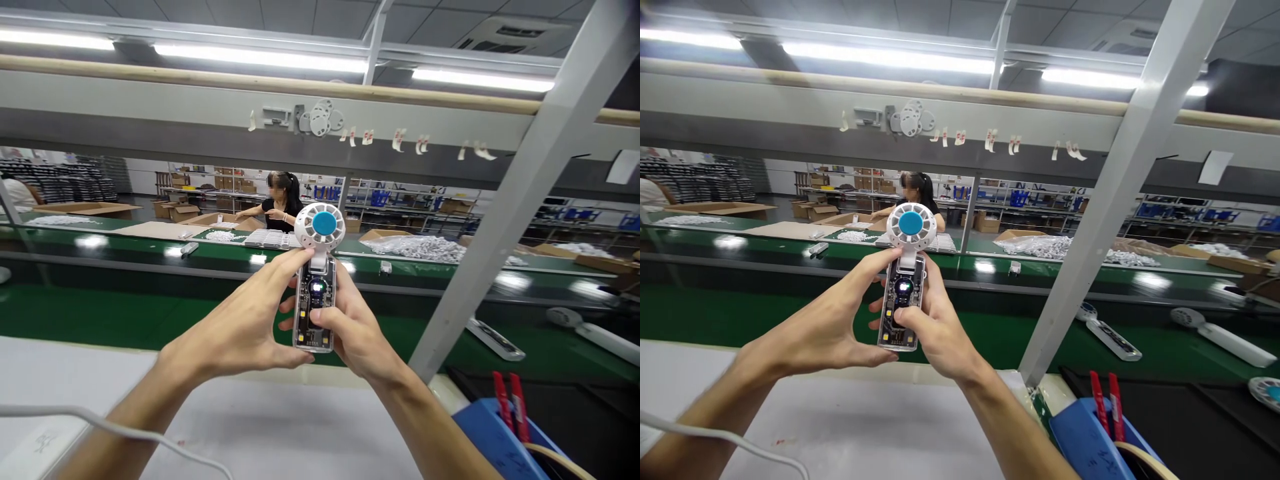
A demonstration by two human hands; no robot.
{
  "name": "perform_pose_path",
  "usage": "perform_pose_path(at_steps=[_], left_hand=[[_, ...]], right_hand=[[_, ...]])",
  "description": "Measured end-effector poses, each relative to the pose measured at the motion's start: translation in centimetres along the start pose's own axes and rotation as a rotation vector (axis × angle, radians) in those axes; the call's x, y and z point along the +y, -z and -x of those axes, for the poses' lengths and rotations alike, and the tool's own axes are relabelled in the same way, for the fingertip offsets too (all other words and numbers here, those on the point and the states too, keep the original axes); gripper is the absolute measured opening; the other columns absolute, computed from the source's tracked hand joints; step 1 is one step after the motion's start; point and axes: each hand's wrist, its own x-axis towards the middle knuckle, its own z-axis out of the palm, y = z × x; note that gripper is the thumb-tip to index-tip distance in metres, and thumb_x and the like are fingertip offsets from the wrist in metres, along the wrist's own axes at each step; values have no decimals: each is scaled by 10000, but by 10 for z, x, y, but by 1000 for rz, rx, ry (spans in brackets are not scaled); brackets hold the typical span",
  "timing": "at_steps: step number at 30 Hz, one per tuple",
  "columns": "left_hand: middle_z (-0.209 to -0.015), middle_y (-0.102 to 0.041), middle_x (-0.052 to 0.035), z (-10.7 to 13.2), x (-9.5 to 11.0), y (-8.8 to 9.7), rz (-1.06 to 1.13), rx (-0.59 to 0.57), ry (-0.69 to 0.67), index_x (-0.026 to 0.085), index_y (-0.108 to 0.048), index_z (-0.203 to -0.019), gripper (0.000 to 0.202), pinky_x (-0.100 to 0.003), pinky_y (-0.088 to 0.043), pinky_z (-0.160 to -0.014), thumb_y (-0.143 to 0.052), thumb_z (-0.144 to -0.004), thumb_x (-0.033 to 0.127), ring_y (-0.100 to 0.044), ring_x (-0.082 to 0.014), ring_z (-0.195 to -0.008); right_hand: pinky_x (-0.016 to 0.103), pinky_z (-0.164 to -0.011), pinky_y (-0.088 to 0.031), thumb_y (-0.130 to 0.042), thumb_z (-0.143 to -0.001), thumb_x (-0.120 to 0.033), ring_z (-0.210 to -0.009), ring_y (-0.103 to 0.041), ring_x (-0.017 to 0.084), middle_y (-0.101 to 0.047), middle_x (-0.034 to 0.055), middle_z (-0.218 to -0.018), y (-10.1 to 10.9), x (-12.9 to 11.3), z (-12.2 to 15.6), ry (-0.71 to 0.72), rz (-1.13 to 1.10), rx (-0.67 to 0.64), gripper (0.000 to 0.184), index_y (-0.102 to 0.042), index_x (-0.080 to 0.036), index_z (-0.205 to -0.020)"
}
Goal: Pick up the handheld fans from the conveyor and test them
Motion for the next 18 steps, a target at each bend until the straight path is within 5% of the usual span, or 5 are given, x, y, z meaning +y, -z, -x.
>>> perform_pose_path(at_steps=[6, 11, 15, 18], left_hand=[[-1629, -210, -76, 0, -1, -1, -10, -32, 6, 309, -89, -1573, 1102, -447, -409, -1155, -800, -731, 346, -293, -311, -1468], [-1633, -214, -78, 1, 1, 3, 19, -98, -70, 333, -79, -1576, 1194, -494, -352, -1188, -839, -672, 509, -280, -348, -1473], [-1614, -256, -59, 3, 4, 13, 86, 82, -36, 367, -202, -1544, 958, -484, -419, -1139, -771, -780, 468, -371, -336, -1419], [-1567, -346, -48, 6, 4, 21, 66, 291, 24, 356, -312, -1497, 736, -453, -488, -1067, -686, -865, 401, -460, -298, -1339]], right_hand=[[362, -750, -617, -720, -768, -211, -915, -699, 207, -653, 28, -1139, 0, 5, 1, 11, -28, 65, 633, -440, -315, -1326], [321, -630, -574, -736, -724, -369, -639, -643, 170, -642, 9, -734, 6, 4, -9, -129, -168, 283, 301, -634, -189, -943], [335, -645, -557, -848, -592, -225, -679, -627, 191, -638, 15, -741, 19, -14, -5, 306, 250, 629, 256, -651, -200, -754], [382, -723, -575, -723, -813, -377, -748, -643, 203, -634, 44, -798, 37, -29, 26, 370, 345, 550, 182, -687, -221, -901]])
